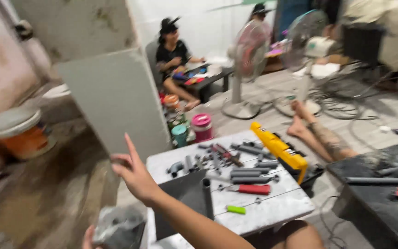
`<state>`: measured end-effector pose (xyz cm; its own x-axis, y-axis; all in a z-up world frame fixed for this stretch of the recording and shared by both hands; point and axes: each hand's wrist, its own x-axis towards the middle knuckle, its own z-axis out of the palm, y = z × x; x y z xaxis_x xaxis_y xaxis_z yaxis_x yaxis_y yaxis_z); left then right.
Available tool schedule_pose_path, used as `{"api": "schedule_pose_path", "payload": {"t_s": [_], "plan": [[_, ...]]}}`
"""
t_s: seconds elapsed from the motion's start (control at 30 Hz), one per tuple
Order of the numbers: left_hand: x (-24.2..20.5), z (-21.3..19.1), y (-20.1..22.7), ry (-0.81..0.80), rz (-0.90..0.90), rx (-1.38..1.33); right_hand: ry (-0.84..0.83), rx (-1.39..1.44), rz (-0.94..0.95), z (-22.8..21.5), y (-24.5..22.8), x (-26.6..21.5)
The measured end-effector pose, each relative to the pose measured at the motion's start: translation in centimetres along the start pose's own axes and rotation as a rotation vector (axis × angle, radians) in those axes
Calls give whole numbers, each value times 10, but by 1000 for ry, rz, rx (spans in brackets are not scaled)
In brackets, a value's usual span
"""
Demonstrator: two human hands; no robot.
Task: Joining PVC pipes by heating the ends with a lighter to soften the plastic before pressing them together.
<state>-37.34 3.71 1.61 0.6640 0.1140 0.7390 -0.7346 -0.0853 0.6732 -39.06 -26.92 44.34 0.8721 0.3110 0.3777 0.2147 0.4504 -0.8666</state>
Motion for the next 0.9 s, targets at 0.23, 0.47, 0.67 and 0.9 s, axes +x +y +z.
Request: {"api": "schedule_pose_path", "payload": {"t_s": [0.23, 0.47, 0.67, 0.9], "plan": [[23, 84, 136, 120, -255, 24, -341, -154, -163, 45, 328, -62], [15, 125, 156, 82, -214, 829, -409, 323, 139, 48, 219, -106], [55, 129, 259, 316, -48, 1582, -393, 997, 850, 37, 239, -111], [40, 68, 210, -21, 258, 583, -356, 628, 556, 55, 156, -124]]}}
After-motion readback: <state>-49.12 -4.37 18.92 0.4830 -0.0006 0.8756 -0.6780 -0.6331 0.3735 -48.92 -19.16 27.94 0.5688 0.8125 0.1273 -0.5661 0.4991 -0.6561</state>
